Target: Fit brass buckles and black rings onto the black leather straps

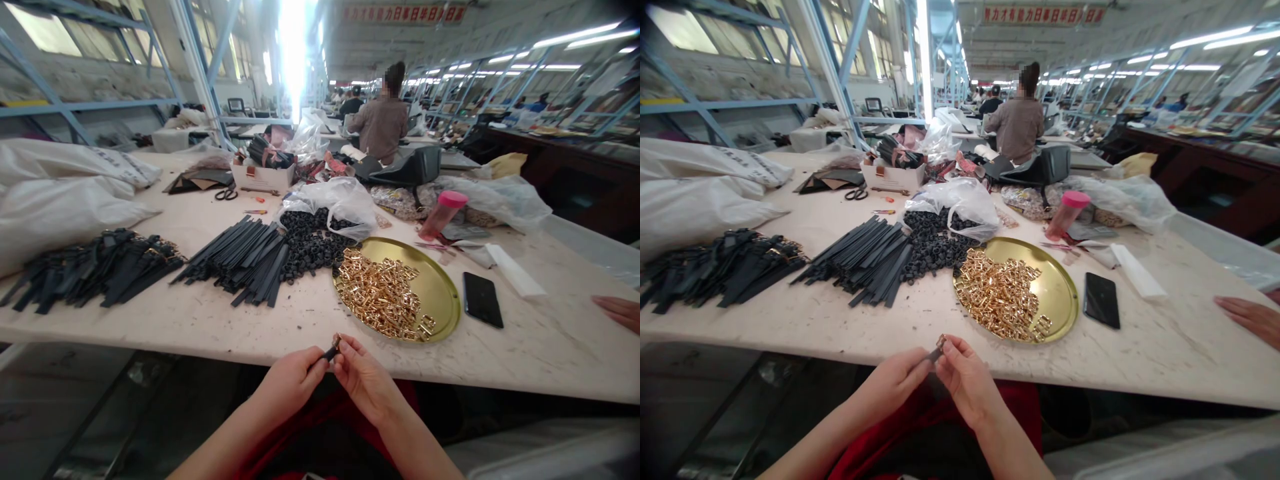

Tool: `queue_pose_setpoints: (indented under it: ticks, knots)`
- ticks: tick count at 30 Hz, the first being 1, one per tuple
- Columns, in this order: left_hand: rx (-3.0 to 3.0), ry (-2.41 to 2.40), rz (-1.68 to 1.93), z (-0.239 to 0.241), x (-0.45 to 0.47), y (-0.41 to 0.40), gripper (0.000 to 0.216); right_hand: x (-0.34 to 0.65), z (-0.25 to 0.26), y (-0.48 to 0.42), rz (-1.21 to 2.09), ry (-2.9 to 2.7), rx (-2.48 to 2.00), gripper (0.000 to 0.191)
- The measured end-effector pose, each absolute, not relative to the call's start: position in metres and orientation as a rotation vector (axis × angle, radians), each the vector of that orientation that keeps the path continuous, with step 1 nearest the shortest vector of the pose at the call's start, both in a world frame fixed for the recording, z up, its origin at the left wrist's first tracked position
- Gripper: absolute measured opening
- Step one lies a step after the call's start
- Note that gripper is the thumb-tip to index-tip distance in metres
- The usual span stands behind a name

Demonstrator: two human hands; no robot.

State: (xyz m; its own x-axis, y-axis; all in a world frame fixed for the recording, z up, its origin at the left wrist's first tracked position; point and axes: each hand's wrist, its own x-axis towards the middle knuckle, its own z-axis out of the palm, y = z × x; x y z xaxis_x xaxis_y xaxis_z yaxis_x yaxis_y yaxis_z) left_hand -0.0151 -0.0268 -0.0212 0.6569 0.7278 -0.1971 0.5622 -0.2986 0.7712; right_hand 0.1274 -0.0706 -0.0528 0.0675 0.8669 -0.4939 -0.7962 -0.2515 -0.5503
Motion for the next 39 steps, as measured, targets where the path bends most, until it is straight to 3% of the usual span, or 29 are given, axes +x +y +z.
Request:
queue_pose_setpoints:
  ticks: [9,15,18,24,32,39]
  knots:
    - [2.128,0.986,0.184,-0.013,-0.016,-0.027,0.029,0.132,-0.054,-0.075,1.35,-0.414,-1.072,0.035]
    - [2.137,0.994,0.213,-0.013,-0.018,-0.029,0.027,0.129,-0.051,-0.078,1.55,-0.178,-0.971,0.032]
    - [2.028,0.973,0.269,-0.013,-0.015,-0.032,0.026,0.122,-0.053,-0.083,1.559,-0.253,-0.991,0.03]
    - [1.72,0.921,0.328,-0.014,-0.01,-0.036,0.02,0.116,-0.059,-0.086,1.218,-0.575,-1.172,0.025]
    - [1.471,0.912,0.35,-0.019,-0.003,-0.03,0.026,0.118,-0.061,-0.085,1.185,-0.756,-1.296,0.026]
    - [1.293,0.947,0.353,-0.024,0.003,-0.028,0.02,0.118,-0.061,-0.078,1.35,-0.617,-1.2,0.024]
